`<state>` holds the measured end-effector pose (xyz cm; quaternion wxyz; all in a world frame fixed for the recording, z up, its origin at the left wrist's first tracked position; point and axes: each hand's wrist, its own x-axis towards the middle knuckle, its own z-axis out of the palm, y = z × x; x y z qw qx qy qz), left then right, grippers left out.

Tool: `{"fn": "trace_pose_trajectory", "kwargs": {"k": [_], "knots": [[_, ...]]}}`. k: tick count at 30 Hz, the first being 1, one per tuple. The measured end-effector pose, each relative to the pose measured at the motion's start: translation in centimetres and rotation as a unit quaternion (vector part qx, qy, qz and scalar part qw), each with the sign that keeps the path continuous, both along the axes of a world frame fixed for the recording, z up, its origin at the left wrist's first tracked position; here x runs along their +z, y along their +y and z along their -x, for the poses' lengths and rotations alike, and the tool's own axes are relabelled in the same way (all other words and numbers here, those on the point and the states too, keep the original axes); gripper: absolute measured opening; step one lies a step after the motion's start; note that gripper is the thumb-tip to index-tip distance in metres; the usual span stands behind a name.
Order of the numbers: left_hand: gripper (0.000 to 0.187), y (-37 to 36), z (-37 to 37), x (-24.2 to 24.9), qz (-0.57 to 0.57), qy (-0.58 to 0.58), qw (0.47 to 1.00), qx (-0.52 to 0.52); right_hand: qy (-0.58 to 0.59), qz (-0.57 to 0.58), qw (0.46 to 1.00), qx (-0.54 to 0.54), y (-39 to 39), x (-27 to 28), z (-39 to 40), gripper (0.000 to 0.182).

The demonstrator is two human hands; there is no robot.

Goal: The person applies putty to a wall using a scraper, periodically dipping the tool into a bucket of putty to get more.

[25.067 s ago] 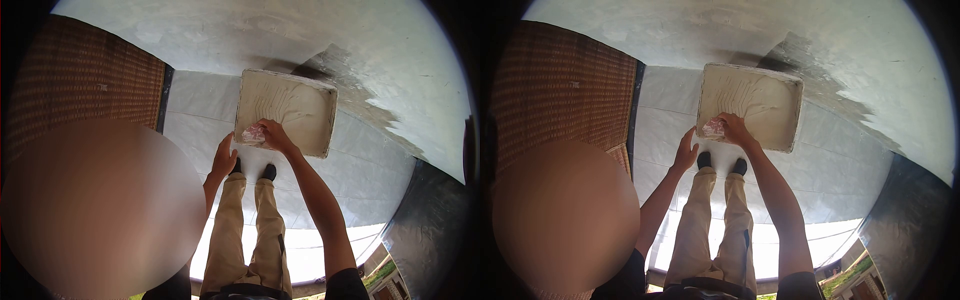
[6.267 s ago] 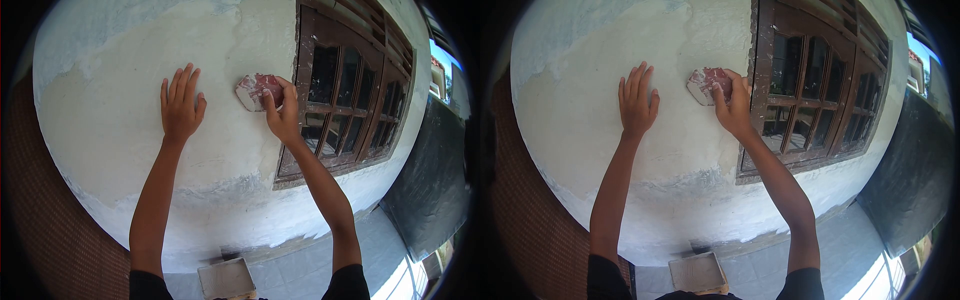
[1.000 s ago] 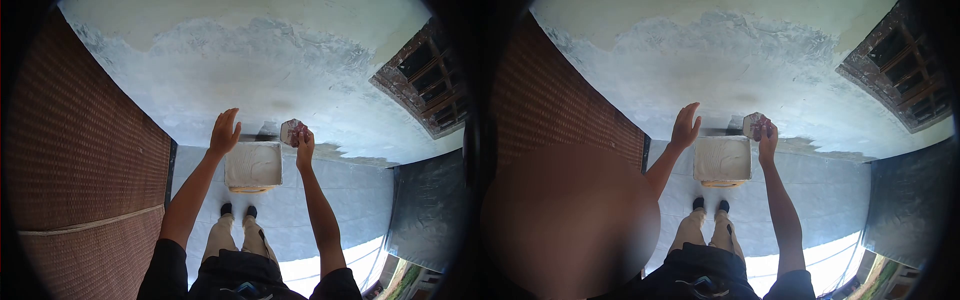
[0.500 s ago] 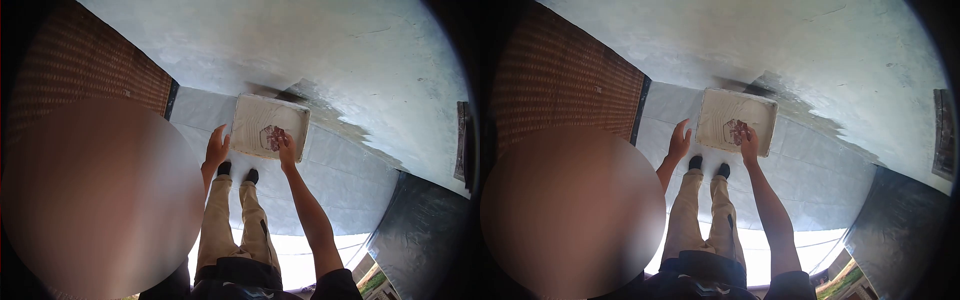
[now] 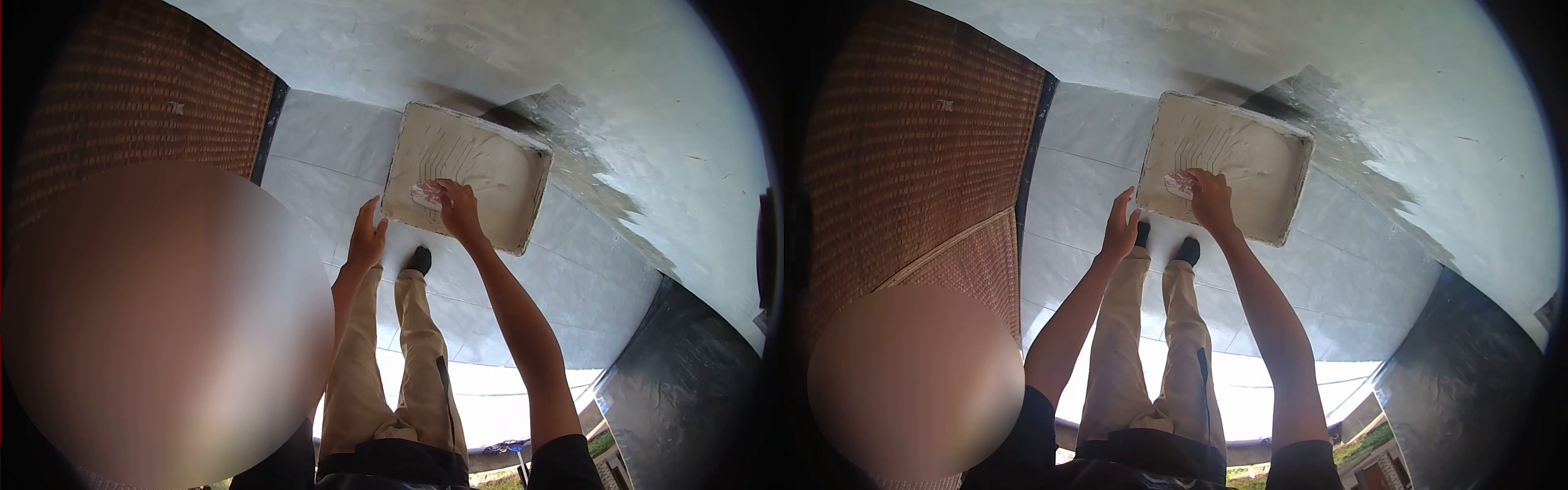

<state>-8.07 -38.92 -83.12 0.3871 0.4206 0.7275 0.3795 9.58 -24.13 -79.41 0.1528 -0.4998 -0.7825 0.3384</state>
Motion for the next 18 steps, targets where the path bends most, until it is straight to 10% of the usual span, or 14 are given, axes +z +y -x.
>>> {"fn": "trace_pose_trajectory", "kwargs": {"k": [18], "knots": [[0.051, 0.4, -0.2, -1.3, -0.006, -0.022, 1.000, -0.002, 0.011, 0.056, 0.996, 0.062, -1.5, -1.4, -0.2, 0.030]]}}
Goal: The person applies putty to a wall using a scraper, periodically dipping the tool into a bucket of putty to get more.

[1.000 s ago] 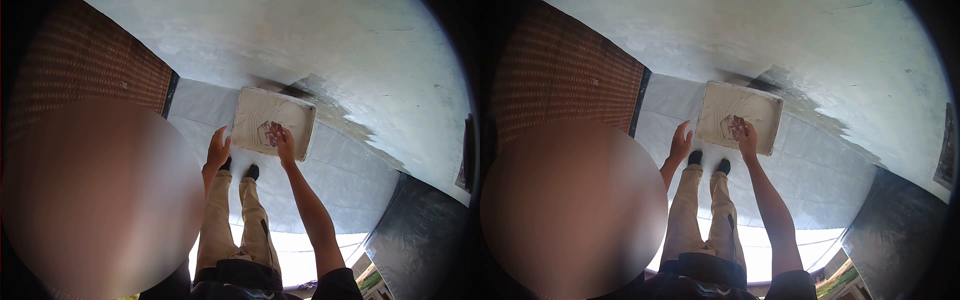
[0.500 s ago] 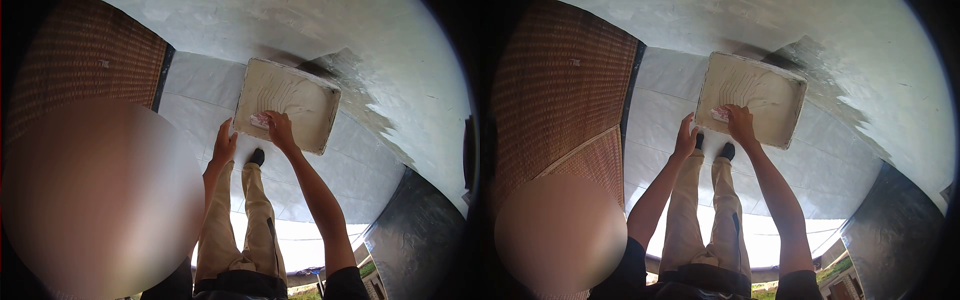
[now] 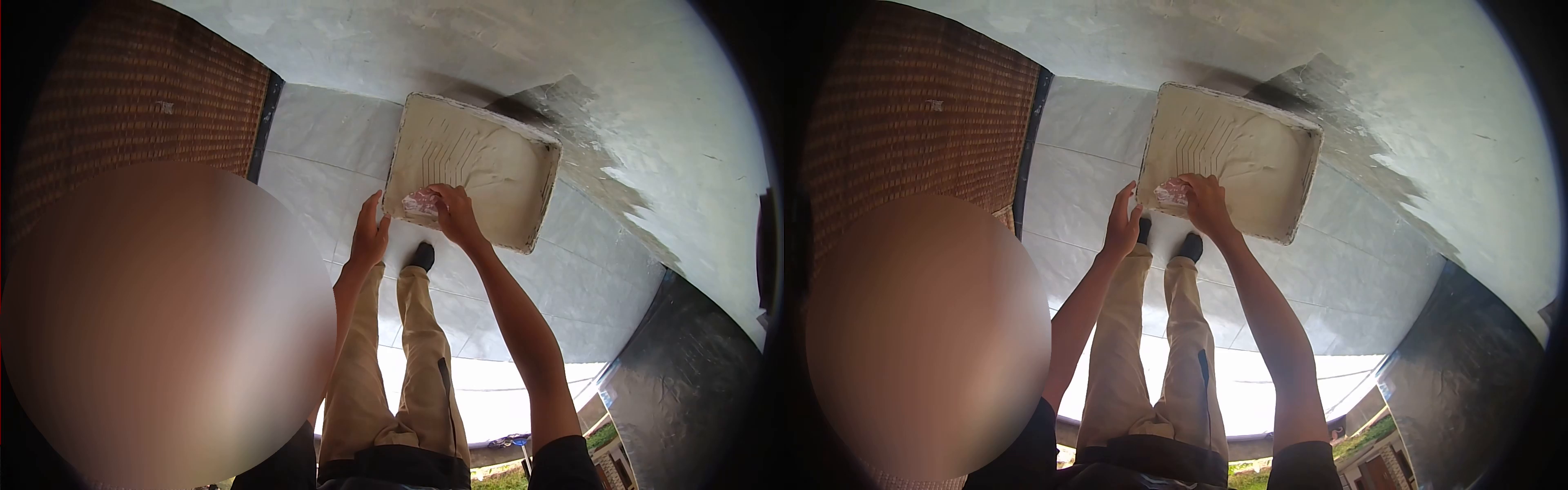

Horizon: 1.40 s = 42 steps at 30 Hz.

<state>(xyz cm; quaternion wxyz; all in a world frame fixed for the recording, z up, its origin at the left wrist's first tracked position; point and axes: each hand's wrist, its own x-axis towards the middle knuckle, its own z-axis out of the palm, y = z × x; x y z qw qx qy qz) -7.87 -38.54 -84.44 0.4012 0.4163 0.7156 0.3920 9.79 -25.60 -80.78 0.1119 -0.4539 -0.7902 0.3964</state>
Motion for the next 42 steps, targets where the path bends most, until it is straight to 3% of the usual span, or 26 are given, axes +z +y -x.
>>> {"fn": "trace_pose_trajectory", "kwargs": {"k": [6, 15, 17, 20, 27, 28, 32, 37, 42], "knots": [[0.051, -0.1, 0.3, 0.1, 0.002, -0.001, 1.000, 0.006, 0.027, 0.006, 1.000, -0.009, 0.5, -0.4, 0.6, 0.031], [0.050, -0.5, 0.6, 0.4, 0.005, -0.011, 1.000, 0.027, 0.088, 0.113, 0.988, -0.052, 0.8, -3.2, 1.0, 0.037], [0.049, -0.4, 0.6, 0.4, 0.008, -0.015, 0.999, 0.032, 0.185, 0.242, 0.946, -0.109, 0.8, -3.0, 1.4, 0.035], [0.048, -0.4, 0.8, 0.6, 0.016, -0.024, 0.999, 0.046, 0.198, 0.308, 0.915, -0.168, 0.8, -2.2, 2.1, 0.033], [0.046, 0.0, 1.7, 1.1, 0.004, -0.054, 0.995, 0.082, 0.222, 0.325, 0.895, -0.210, 0.4, -2.1, 2.4, 0.024], [0.046, 0.2, 1.9, 1.5, -0.002, -0.051, 0.995, 0.081, 0.253, 0.365, 0.863, -0.241, 0.4, -1.7, 2.1, 0.024], [0.045, 1.7, 2.7, 4.2, -0.016, -0.034, 0.996, 0.077, 0.349, 0.433, 0.778, -0.291, 0.8, 2.1, 0.9, 0.025], [0.044, 5.4, 3.6, 9.9, -0.075, -0.026, 0.995, 0.058, 0.439, 0.416, 0.751, -0.264, 1.5, 9.8, -0.6, 0.027], [0.044, 11.3, 4.6, 19.6, -0.178, -0.002, 0.984, 0.015, 0.499, 0.376, 0.745, -0.234, 2.7, 20.6, -1.7, 0.028]]}}
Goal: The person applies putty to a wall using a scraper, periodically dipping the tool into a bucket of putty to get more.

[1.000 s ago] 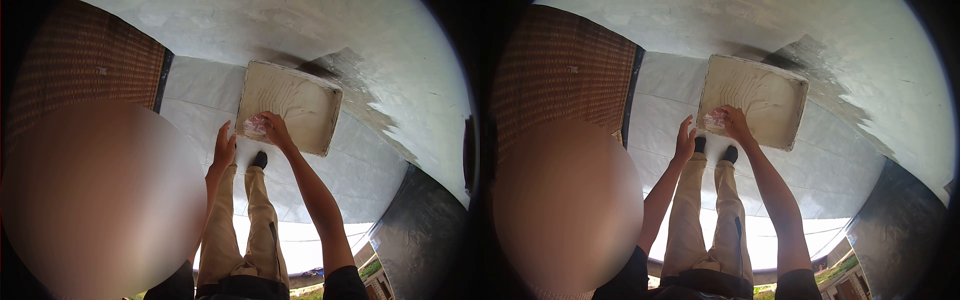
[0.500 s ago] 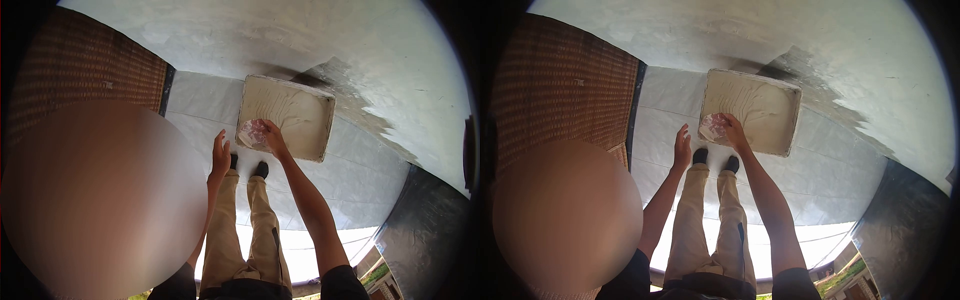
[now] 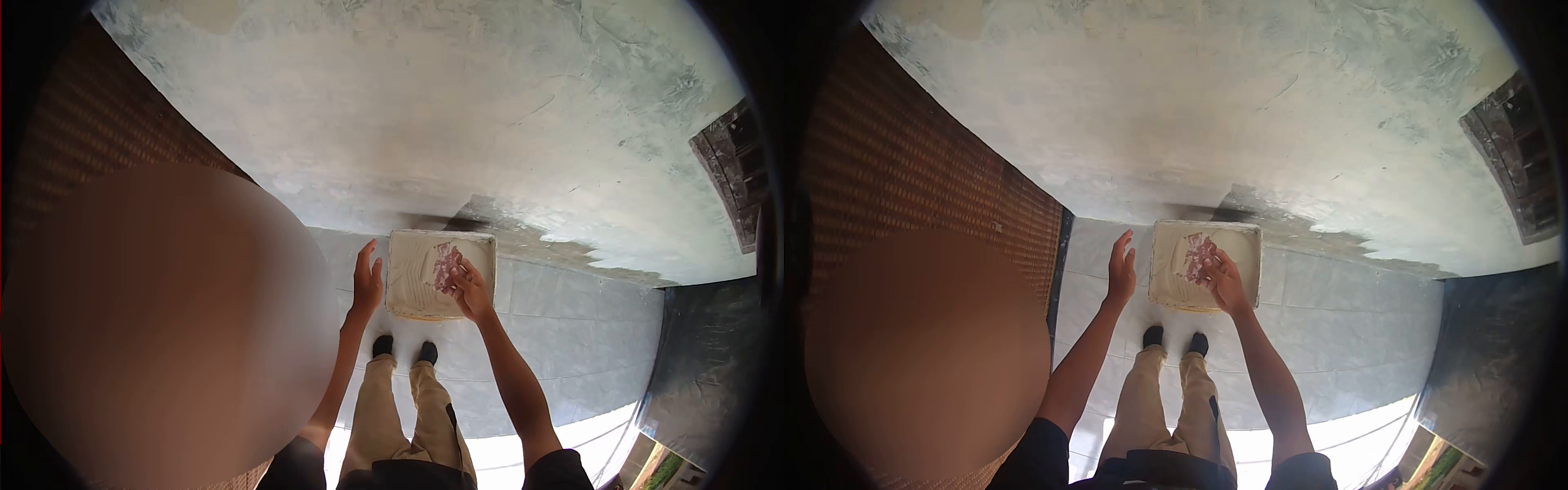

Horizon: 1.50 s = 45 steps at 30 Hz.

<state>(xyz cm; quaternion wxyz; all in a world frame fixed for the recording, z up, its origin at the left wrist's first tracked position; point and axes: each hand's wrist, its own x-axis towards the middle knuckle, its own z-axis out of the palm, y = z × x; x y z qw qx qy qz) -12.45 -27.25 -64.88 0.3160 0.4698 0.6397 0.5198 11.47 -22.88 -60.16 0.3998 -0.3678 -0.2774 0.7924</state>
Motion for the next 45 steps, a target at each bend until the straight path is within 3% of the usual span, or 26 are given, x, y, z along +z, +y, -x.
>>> {"fn": "trace_pose_trajectory", "kwargs": {"k": [3, 7, 15, 21, 27, 30, 31, 34, 35, 37, 38, 39, 41, 45], "knots": [[0.043, 3.5, 0.5, 6.6, -0.073, 0.016, 0.997, -0.015, 0.041, -0.055, 0.998, 0.010, 1.0, 5.0, -1.0, 0.029], [0.041, 6.9, 0.9, 15.5, -0.161, 0.055, 0.985, -0.036, 0.081, -0.068, 0.993, -0.057, 1.3, 12.4, -1.6, 0.029], [0.041, 11.3, -0.5, 32.4, -0.364, 0.154, 0.916, -0.073, 0.097, -0.171, 0.972, -0.127, 2.8, 27.1, -4.5, 0.040], [0.045, 14.4, -3.7, 43.6, -0.442, 0.169, 0.875, -0.103, 0.062, -0.265, 0.938, -0.214, 5.1, 38.4, -8.5, 0.043], [0.047, 17.6, -8.7, 54.7, -0.496, 0.227, 0.833, -0.095, 0.091, -0.345, 0.883, -0.304, 8.9, 49.1, -12.3, 0.033], [0.047, 19.9, -11.0, 59.5, -0.540, 0.258, 0.798, -0.071, 0.019, -0.498, 0.788, -0.361, 11.1, 54.3, -12.5, 0.032], [0.047, 20.5, -11.8, 61.0, -0.557, 0.277, 0.781, -0.056, 0.021, -0.503, 0.785, -0.360, 12.6, 55.3, -12.6, 0.032], [0.048, 22.1, -13.6, 64.2, -0.575, 0.297, 0.762, -0.034, -0.203, -0.620, 0.624, -0.431, 15.3, 57.0, -12.7, 0.032], [0.049, 22.6, -14.0, 65.0, -0.584, 0.311, 0.750, -0.021, -0.198, -0.625, 0.622, -0.429, 15.9, 57.3, -12.8, 0.032], [0.050, 23.3, -14.5, 65.9, -0.590, 0.327, 0.739, -0.003, -0.341, -0.727, 0.379, -0.461, 17.4, 57.5, -13.3, 0.040], [0.051, 23.6, -14.7, 66.2, -0.592, 0.341, 0.730, 0.008, -0.366, -0.750, 0.315, -0.452, 18.3, 57.2, -13.6, 0.048], [0.051, 23.9, -14.8, 66.2, -0.591, 0.345, 0.729, 0.012, -0.361, -0.752, 0.317, -0.451, 19.0, 56.7, -14.0, 0.048], [0.053, 24.1, -14.9, 65.9, -0.576, 0.374, 0.726, 0.034, -0.440, -0.756, 0.219, -0.433, 19.8, 55.7, -14.4, 0.051], [0.054, 24.7, -15.0, 65.6, -0.566, 0.396, 0.721, 0.051, -0.505, -0.734, 0.172, -0.420, 20.5, 55.2, -14.2, 0.049]]}}
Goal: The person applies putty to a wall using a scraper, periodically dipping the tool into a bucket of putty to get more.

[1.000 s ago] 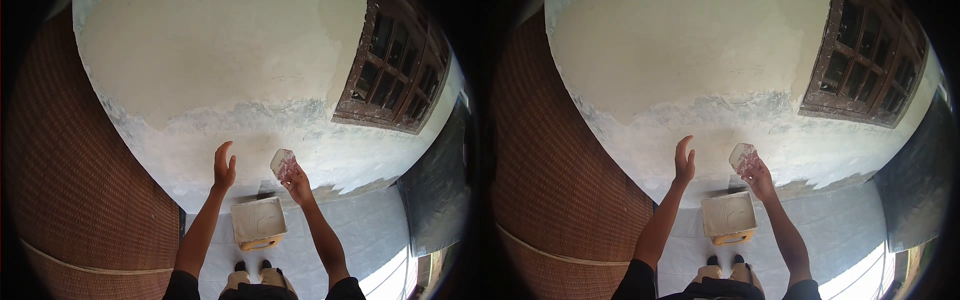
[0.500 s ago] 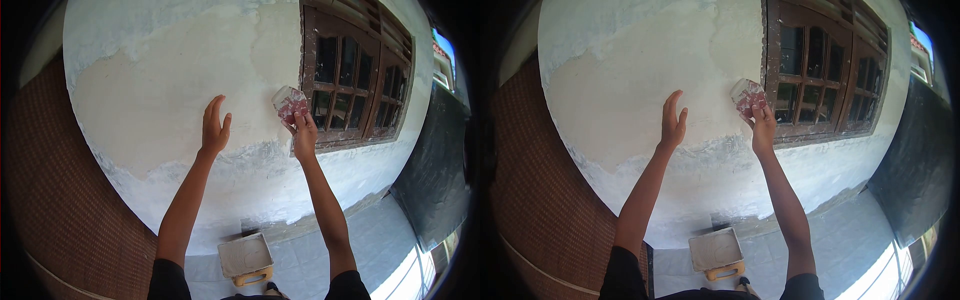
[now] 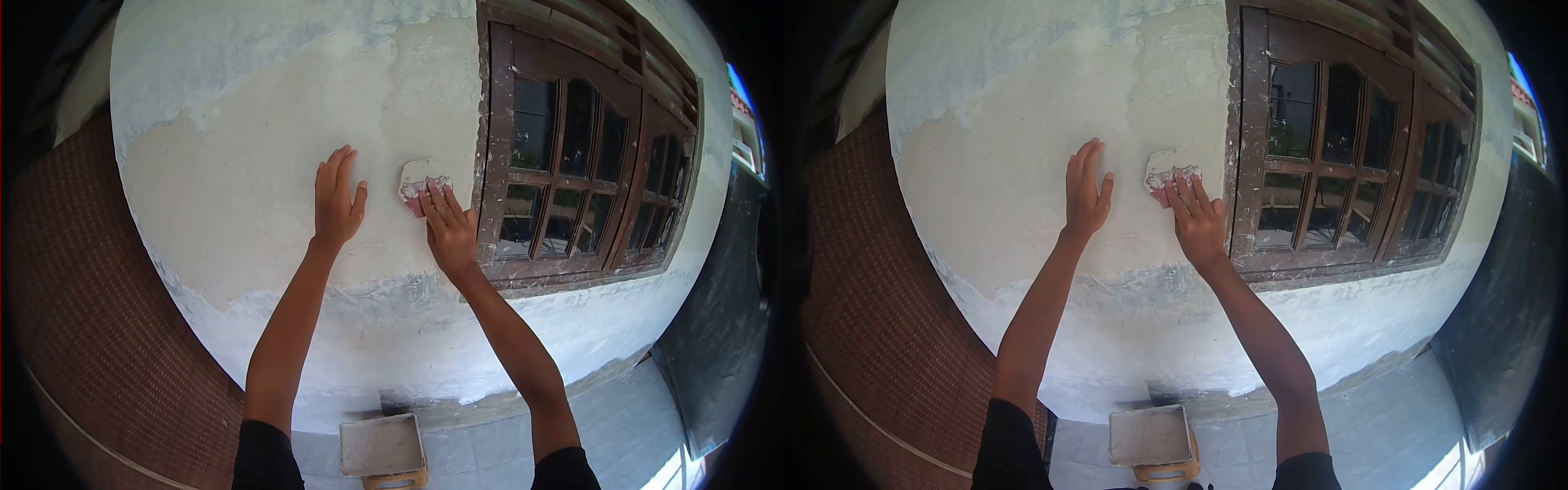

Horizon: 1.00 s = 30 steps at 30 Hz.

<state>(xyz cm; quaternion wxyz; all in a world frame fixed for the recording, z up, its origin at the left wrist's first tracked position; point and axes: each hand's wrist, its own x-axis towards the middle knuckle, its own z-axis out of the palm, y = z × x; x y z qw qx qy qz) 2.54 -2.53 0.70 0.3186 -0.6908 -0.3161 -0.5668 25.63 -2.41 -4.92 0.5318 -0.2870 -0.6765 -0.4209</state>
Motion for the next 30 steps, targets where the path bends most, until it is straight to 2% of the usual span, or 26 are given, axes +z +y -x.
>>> {"fn": "trace_pose_trajectory", "kwargs": {"k": [6, 13, 24, 30], "knots": [[0.055, 1.1, 0.4, -0.4, -0.023, 0.010, 0.999, 0.023, -0.031, 0.000, 0.999, -0.039, 0.3, 0.7, 0.3, 0.039], [0.053, 2.3, 0.8, -1.0, -0.052, 0.017, 0.997, 0.054, -0.072, 0.032, 0.992, -0.099, -0.8, 1.3, 1.3, 0.039], [0.055, 2.6, 0.7, -1.3, -0.055, 0.025, 0.996, 0.063, -0.121, 0.118, 0.962, -0.213, -1.7, -0.3, 2.9, 0.039], [0.055, 2.5, 0.8, -1.4, -0.054, 0.028, 0.996, 0.067, -0.126, 0.143, 0.953, -0.236, -1.7, -2.6, 4.0, 0.040]]}}
